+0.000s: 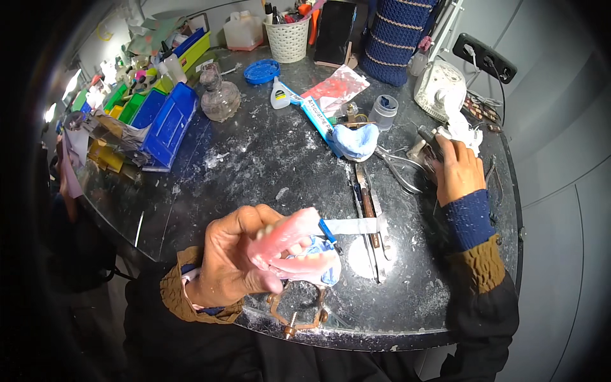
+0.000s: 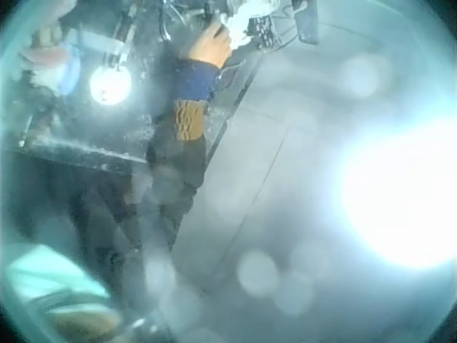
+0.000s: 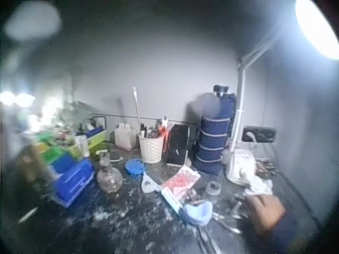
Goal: The person uses a rotary tool to refine the base of a pink acrylic denture, holding the denture in one hand while applying the bur to various surfaces and checking the fit against a stone model.
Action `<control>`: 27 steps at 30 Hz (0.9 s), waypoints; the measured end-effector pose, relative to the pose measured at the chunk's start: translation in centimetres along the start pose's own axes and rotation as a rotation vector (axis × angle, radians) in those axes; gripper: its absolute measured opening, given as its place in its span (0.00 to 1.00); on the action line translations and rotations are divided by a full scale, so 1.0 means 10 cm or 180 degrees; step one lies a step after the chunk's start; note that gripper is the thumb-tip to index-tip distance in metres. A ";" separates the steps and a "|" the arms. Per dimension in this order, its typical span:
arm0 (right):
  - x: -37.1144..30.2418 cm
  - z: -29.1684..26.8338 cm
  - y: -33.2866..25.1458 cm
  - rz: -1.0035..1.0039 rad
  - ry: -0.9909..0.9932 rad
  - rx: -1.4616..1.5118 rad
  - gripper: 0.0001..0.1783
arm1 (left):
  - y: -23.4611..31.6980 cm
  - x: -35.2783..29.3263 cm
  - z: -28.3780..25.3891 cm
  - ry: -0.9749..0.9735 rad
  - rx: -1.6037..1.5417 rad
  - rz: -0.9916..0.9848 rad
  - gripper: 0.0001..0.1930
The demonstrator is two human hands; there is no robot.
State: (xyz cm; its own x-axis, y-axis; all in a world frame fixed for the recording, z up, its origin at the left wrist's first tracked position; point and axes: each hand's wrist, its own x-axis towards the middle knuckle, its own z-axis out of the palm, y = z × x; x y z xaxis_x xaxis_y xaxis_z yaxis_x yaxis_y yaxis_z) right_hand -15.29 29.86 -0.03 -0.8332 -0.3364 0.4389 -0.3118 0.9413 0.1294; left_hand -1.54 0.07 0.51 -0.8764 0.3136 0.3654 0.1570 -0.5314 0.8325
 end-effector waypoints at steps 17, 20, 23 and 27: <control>-0.29 -0.59 -0.71 -0.1206 0.0644 0.2897 0.25 | -0.07 -0.04 -0.01 0.0230 0.0669 0.0272 0.14; -0.40 -0.78 -1.00 -0.1481 0.0072 0.2715 0.34 | -0.03 -0.11 0.04 0.0272 0.0467 0.0240 0.15; -0.37 -0.80 -1.08 -0.1493 0.0201 0.2291 0.36 | -0.03 -0.08 0.07 0.0025 0.0559 0.0188 0.14; -0.36 -0.80 -1.10 -0.1408 -0.0061 0.2257 0.30 | -0.06 -0.08 0.07 0.0192 0.0582 0.0214 0.13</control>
State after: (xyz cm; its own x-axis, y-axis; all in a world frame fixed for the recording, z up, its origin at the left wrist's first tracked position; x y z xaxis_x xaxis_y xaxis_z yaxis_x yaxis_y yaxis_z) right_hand -5.25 20.95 4.05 -0.5720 -0.6771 0.4630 -0.8201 0.4830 -0.3069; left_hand -0.60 0.70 0.00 -0.8860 0.2317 0.4016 0.2912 -0.3960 0.8709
